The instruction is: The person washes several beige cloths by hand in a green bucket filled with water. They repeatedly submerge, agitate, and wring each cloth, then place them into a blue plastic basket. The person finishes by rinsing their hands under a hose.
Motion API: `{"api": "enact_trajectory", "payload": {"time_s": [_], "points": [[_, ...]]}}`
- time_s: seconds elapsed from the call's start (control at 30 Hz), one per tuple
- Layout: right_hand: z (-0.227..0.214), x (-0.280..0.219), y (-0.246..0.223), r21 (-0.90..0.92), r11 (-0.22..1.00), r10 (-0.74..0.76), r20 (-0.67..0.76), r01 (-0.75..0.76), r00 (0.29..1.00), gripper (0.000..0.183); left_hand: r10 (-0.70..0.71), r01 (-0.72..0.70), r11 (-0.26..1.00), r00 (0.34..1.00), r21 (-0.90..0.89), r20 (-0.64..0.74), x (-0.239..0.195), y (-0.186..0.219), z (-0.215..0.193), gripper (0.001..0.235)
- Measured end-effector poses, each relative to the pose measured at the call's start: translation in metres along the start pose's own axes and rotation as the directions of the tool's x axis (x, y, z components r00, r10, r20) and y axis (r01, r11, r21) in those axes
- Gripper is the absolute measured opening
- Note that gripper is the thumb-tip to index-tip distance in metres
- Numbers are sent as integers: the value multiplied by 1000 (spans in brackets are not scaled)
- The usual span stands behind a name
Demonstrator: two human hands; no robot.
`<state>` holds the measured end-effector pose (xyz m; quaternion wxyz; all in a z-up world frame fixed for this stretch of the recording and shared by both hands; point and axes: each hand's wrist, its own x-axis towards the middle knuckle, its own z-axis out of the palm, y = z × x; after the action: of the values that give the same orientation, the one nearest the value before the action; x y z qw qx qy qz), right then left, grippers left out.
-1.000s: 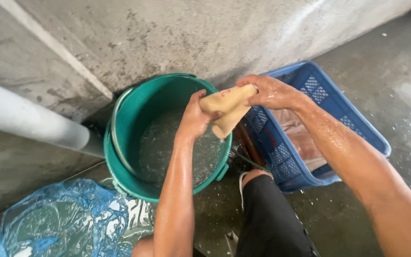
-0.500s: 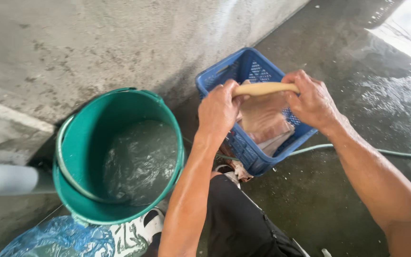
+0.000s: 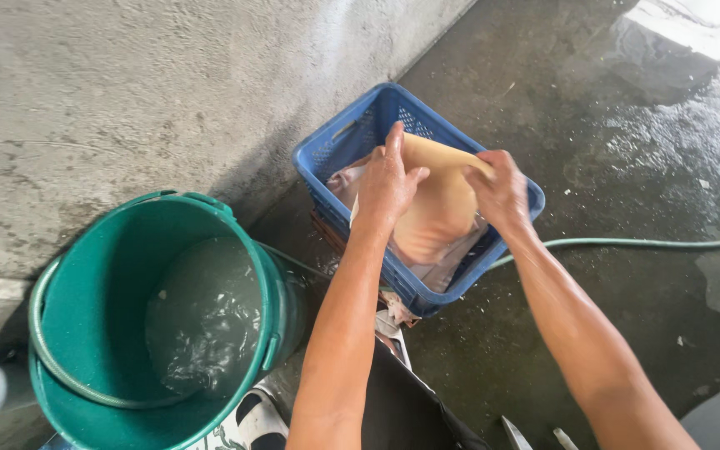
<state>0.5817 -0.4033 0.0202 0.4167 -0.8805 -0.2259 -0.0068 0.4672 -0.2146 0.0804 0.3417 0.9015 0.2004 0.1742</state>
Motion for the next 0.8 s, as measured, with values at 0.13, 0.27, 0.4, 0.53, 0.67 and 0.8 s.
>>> {"api": "enact_trajectory", "payload": {"time_s": [0.13,0.27,0.4,0.53,0.67,0.8], "points": [[31,-5,50,-362,926,177,170,-106,969,67,-14,-7,983,993,185,113,-16,-28,34,97],[42,-51,66,-419,899,283,328,-130,901,51,-228,157,964,902,212,368,-49,-37,68,94],[39,-95,70,-369,926,-1,194,74,981,59,-140,41,965,914,257,380,-74,-39,97,97],[44,-108,69,-381,924,21,116,25,993,53,-100,-54,946,891,321,444,-100,-53,114,99],[54,-112,77,-445,895,65,70,-27,995,37,-27,-81,948,942,307,335,-120,-84,130,96],[61,-109,78,-453,891,46,55,-16,997,28,-64,-49,945,942,324,330,-122,-99,135,84]]}}
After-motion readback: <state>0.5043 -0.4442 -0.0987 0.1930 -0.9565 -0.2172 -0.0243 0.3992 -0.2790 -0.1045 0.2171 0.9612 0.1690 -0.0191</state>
